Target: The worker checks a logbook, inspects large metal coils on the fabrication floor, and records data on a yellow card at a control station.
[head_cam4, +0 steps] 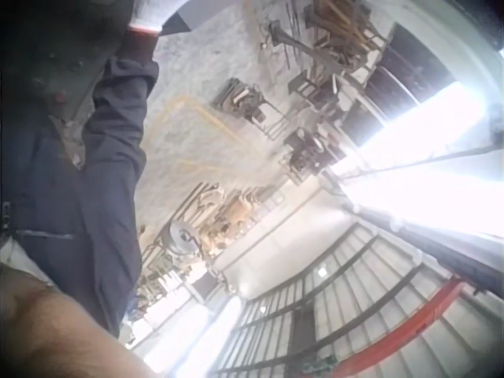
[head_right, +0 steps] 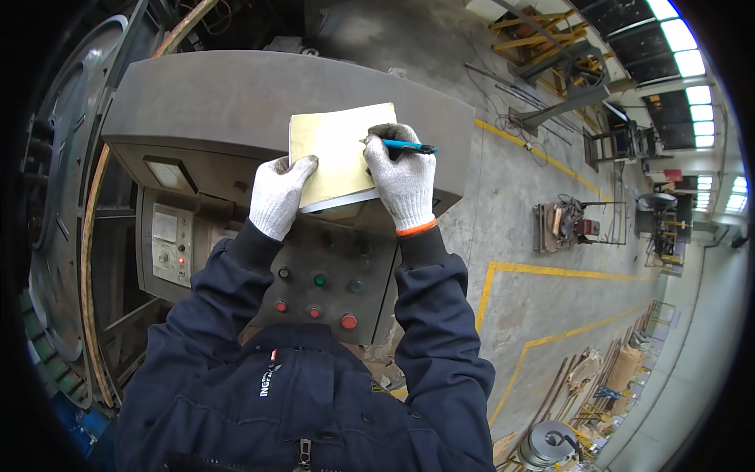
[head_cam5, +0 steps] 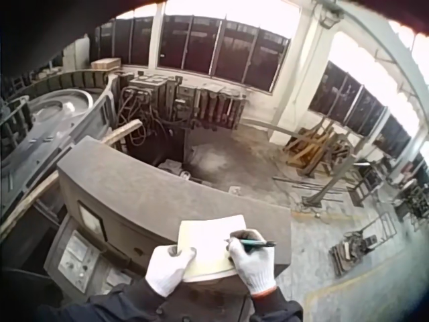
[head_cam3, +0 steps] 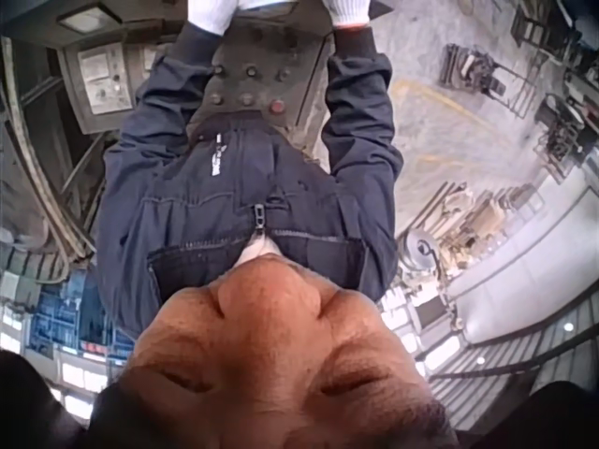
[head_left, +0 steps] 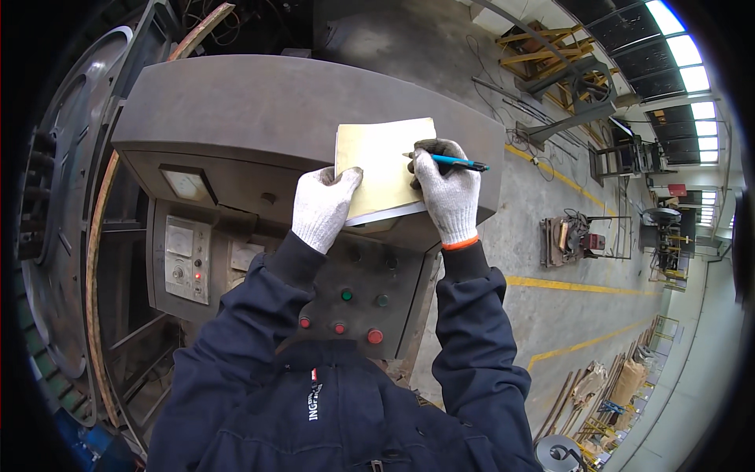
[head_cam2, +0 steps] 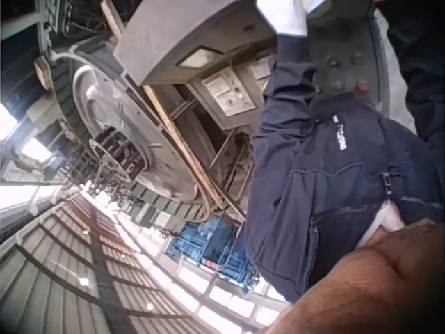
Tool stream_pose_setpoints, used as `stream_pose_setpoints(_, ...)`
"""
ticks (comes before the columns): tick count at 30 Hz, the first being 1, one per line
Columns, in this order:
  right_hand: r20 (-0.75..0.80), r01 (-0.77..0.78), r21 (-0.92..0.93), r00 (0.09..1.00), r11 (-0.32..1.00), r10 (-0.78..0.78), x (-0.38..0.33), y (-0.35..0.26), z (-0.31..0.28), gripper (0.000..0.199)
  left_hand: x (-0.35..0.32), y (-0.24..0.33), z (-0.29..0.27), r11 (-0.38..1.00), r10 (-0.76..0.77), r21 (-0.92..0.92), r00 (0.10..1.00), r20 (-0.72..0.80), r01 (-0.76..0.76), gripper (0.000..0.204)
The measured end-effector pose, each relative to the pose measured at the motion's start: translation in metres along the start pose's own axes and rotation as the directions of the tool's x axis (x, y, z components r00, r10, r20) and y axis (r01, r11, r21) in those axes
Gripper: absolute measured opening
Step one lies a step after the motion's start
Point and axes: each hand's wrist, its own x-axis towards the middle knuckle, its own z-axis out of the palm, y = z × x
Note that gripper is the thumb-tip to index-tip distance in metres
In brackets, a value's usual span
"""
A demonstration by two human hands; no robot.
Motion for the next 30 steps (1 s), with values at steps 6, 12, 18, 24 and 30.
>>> stream_pose_setpoints(6,0.007,0.063,-0.075,0.998,0.995,-0.063,0.002,0.004,-0.001,0.013,0.002,-0.003,-0.001,1.0,0.001,0.01,1.0,0.006,-0.001,0.031)
stream_pose_setpoints(12,0.026,0.047,-0.15,0.999,0.988,-0.043,0.003,0.006,-0.002,0.017,0.001,0.001,0.0,1.0,0.005,-0.004,1.0,-0.001,-0.005,0.031)
stream_pose_setpoints(18,-0.027,-0.052,-0.01,0.998,0.999,0.051,0.002,-0.004,0.0,0.014,0.004,-0.003,-0.003,0.999,0.023,0.034,1.0,0.017,-0.024,0.032)
stream_pose_setpoints(24,-0.051,-0.028,-0.029,0.998,0.999,0.027,0.002,-0.002,0.004,0.015,0.003,-0.002,-0.002,0.999,0.024,0.028,1.0,0.014,-0.024,0.032)
stream_pose_setpoints(30,-0.039,-0.043,-0.07,0.998,0.997,0.04,0.002,-0.002,0.001,0.015,0.002,-0.001,-0.002,0.999,0.021,0.036,1.0,0.017,-0.022,0.033)
